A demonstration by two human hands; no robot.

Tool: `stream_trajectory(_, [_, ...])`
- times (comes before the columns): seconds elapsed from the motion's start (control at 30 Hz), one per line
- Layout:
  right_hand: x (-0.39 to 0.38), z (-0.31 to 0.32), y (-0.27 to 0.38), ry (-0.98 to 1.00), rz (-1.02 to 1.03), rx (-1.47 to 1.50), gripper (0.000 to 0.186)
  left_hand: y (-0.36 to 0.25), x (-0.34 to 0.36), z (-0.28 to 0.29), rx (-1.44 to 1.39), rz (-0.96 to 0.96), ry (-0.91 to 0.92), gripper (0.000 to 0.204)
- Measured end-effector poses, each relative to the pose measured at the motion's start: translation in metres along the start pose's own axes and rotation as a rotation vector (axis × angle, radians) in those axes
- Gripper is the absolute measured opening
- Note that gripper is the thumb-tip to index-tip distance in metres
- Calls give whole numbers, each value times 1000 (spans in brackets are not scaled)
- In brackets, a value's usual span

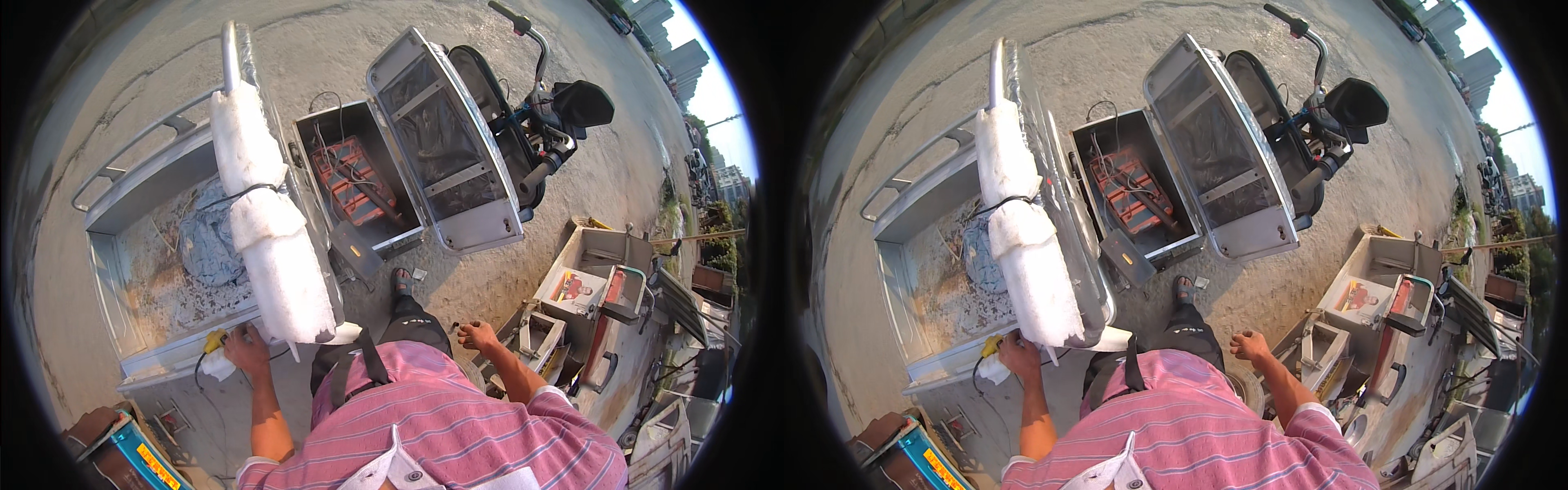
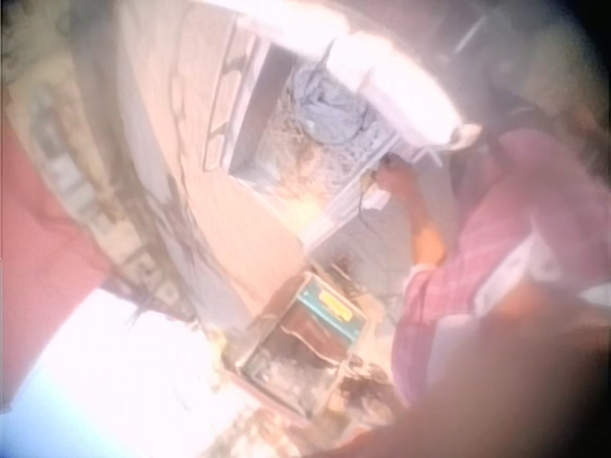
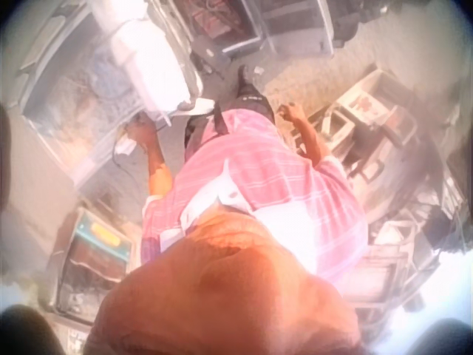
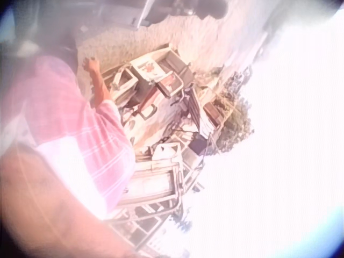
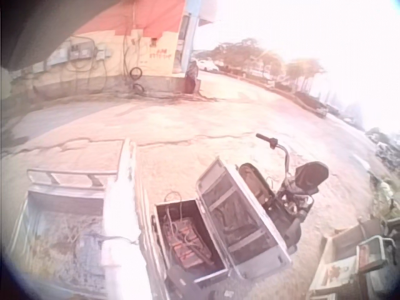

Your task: The person opens the seat compartment of an electric tricycle to access the battery and controller. They then move to a workbench, pick up a controller unit, and use a multimeter to test electrical connections on the wiring harness. The person uses a screwdriver to adjust terminals while monitoring the multimeter readings.

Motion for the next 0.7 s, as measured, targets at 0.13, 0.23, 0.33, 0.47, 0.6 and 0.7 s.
stream_trajectory(0.13, [-29, -12, -26, -14, -15, 32, 31, 0, -1, 5, 18, -32, -3, 25])
stream_trajectory(0.23, [-35, -7, -17, -64, 51, 33, 32, -3, -2, 6, 50, -40, 11, 24])
stream_trajectory(0.33, [-7, 33, 34, -88, 312, 157, 33, -6, 1, 3, -11, -62, 45, 22])
stream_trajectory(0.47, [58, 107, 164, -155, 591, 219, 50, 12, -3, 17, -341, 15, -21, 27])
stream_trajectory(0.6, [99, 167, 287, -254, 679, 336, 79, 35, -22, 41, -302, 526, -313, 51])
stream_trajectory(0.7, [124, 174, 344, -261, 746, 339, 72, 42, -34, 49, -708, 1249, -204, 63])
Point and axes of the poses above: each hand's wrist, its own x-axis towards the middle knuckle, its own z-axis out of the back of the hand, y = z × x, the point moved 1 cm from there along x, towards the middle knuckle, and after that the axes turned 15 degrees about z, right-handed, at the moved point
